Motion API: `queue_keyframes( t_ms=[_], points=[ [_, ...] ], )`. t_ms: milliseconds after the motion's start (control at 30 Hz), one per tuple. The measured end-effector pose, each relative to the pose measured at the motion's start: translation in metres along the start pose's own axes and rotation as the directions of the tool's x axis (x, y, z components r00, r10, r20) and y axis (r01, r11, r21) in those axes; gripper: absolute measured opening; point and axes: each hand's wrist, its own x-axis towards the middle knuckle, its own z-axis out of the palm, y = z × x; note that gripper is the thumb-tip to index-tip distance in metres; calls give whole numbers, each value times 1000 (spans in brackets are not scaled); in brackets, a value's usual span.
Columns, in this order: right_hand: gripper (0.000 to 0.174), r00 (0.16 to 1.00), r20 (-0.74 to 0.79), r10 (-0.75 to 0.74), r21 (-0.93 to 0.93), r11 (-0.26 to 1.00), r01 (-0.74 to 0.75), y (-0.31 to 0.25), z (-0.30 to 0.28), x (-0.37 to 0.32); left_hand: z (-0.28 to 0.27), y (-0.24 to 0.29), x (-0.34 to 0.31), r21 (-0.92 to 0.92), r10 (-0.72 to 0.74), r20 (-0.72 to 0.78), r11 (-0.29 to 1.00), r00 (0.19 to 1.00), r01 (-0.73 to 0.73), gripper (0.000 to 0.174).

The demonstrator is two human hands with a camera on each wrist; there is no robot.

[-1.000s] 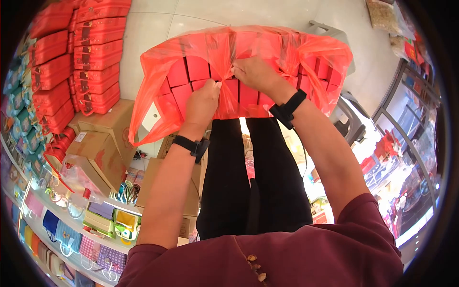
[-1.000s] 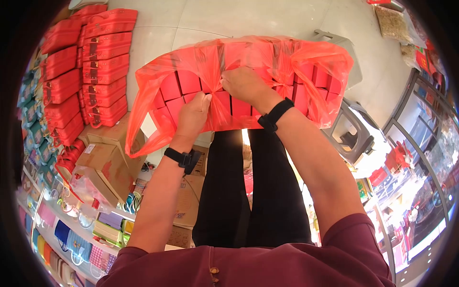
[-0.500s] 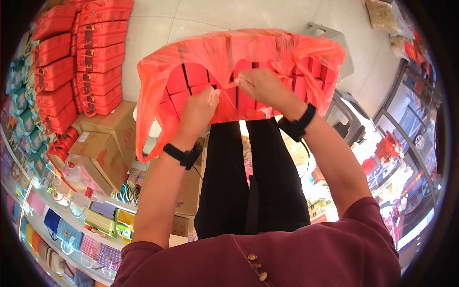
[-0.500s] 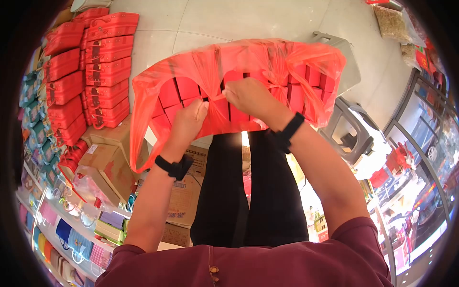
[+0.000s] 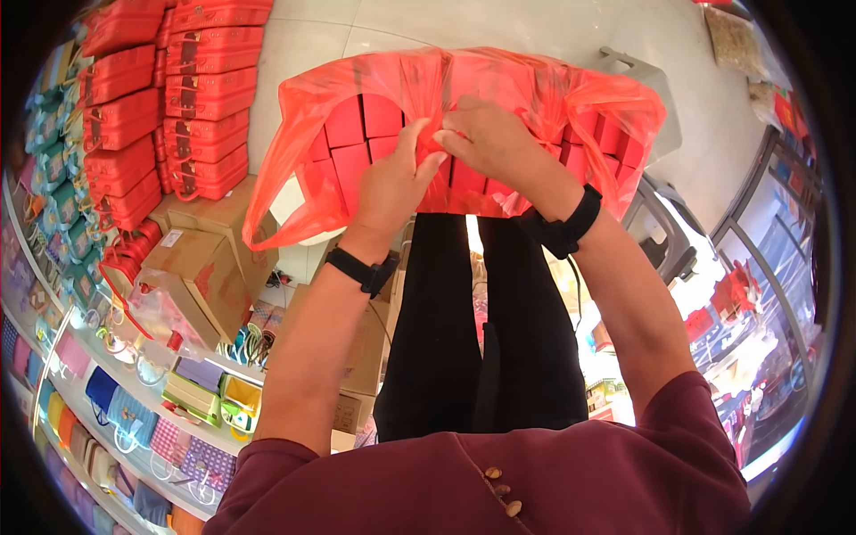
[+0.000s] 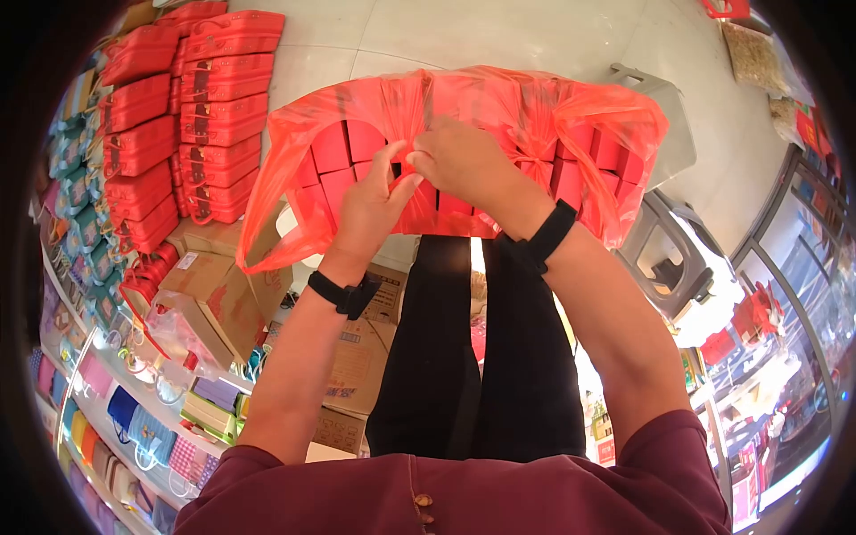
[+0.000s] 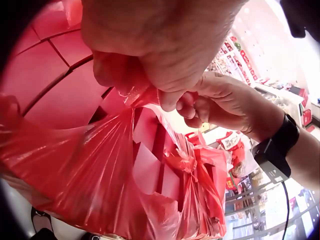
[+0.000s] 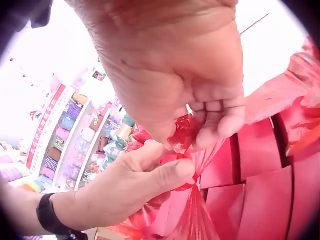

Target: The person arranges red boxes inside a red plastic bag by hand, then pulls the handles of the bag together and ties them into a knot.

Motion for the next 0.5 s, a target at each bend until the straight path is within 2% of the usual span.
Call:
queue_keyframes(
  t_ms=[100,167,200,267,367,400,467,500],
  points=[
    [24,998,57,-25,105,994,19,-3,8,12,10,-14,5,-170,90,-63,980,994,-100,23],
    [22,999,42,12,221,975,-21,1,11,14,13,-23,5,-169,52,-76,984,996,-64,21],
    [21,987,53,152,426,891,-160,0,8,12,13,-25,4,-171,31,-79,984,996,-44,21],
    [22,906,154,394,749,552,-367,0,-2,10,14,-27,-1,-224,-21,-97,975,995,-2,19],
    [21,930,286,231,772,520,-366,7,21,1,15,-21,-2,-382,-53,-144,924,988,-6,18],
    [22,939,268,214,775,532,-342,6,32,1,16,-22,-4,-443,-65,-162,897,985,-14,18],
    [23,958,227,176,780,556,-287,5,52,3,16,-25,-6,-436,-116,-146,899,982,42,18],
    [21,977,139,161,740,639,-210,4,59,3,15,-24,-6,-432,-140,-139,899,980,67,18]
  ],
)
